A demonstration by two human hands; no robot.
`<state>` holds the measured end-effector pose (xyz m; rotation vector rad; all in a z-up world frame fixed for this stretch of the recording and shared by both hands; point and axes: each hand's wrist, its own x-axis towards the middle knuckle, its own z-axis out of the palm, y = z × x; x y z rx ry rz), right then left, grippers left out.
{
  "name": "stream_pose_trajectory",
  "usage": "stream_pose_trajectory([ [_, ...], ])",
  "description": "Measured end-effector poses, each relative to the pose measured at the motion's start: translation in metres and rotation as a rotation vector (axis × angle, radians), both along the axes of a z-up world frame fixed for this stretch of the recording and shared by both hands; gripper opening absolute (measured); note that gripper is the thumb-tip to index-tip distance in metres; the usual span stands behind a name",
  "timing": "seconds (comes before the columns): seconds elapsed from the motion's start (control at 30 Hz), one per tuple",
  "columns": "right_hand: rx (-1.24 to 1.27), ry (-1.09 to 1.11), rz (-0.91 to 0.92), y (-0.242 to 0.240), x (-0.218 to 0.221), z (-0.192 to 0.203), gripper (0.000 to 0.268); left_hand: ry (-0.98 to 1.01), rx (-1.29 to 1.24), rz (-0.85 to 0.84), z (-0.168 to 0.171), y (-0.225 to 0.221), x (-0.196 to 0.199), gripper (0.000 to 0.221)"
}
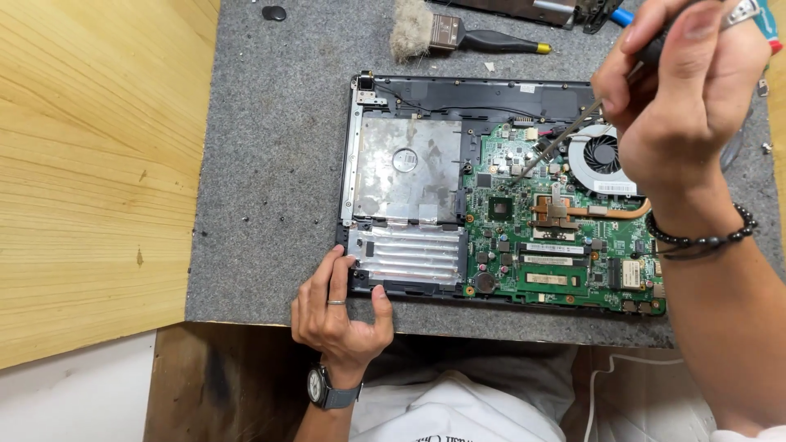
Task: Disassembling a laptop by removing internal screws with a screwdriver to access the cooling fan.
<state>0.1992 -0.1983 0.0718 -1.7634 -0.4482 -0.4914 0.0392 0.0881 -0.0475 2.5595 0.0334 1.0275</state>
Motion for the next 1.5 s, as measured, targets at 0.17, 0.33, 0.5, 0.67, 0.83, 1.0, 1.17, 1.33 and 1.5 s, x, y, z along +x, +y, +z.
stream_pose_trajectory([
  [0.17, 0.031, 0.056, 0.106, -0.034, 0.02, 0.002, 0.042, -0.02, 0.0, 0.005, -0.004, 0.0, 0.001, 0.04],
  [0.33, -0.232, -0.132, 0.207, -0.101, 0.036, -0.019, 0.05, 0.005, 0.023, 0.027, -0.003, -0.001, 0.001, 0.042],
  [0.5, -0.32, 0.112, 0.068, -0.051, 0.008, 0.028, 0.05, 0.008, 0.03, 0.032, -0.005, -0.001, 0.001, 0.044],
  [0.67, -0.415, 0.076, 0.143, -0.01, 0.011, 0.05, 0.034, 0.011, 0.035, 0.034, -0.003, -0.003, 0.0, 0.043],
  [0.83, -0.643, -0.018, 0.095, -0.008, 0.026, 0.036, 0.028, 0.013, 0.028, 0.031, -0.001, -0.003, 0.0, 0.043],
  [1.0, -0.643, -0.004, 0.074, -0.006, 0.02, 0.041, 0.031, 0.015, 0.022, 0.036, -0.003, -0.003, 0.0, 0.044],
  [1.17, -0.469, 0.062, 0.117, -0.007, 0.01, 0.041, 0.037, 0.014, 0.017, 0.036, -0.002, -0.005, 0.001, 0.045],
  [1.33, -0.15, 0.079, 0.187, -0.008, 0.009, 0.012, 0.052, 0.111, -0.134, -0.053, 0.011, 0.002, -0.001, 0.042],
  [1.5, 0.055, 0.195, 0.161, 0.023, -0.005, 0.001, 0.049, 0.257, -0.346, -0.262, 0.058, 0.036, 0.024, 0.021],
])
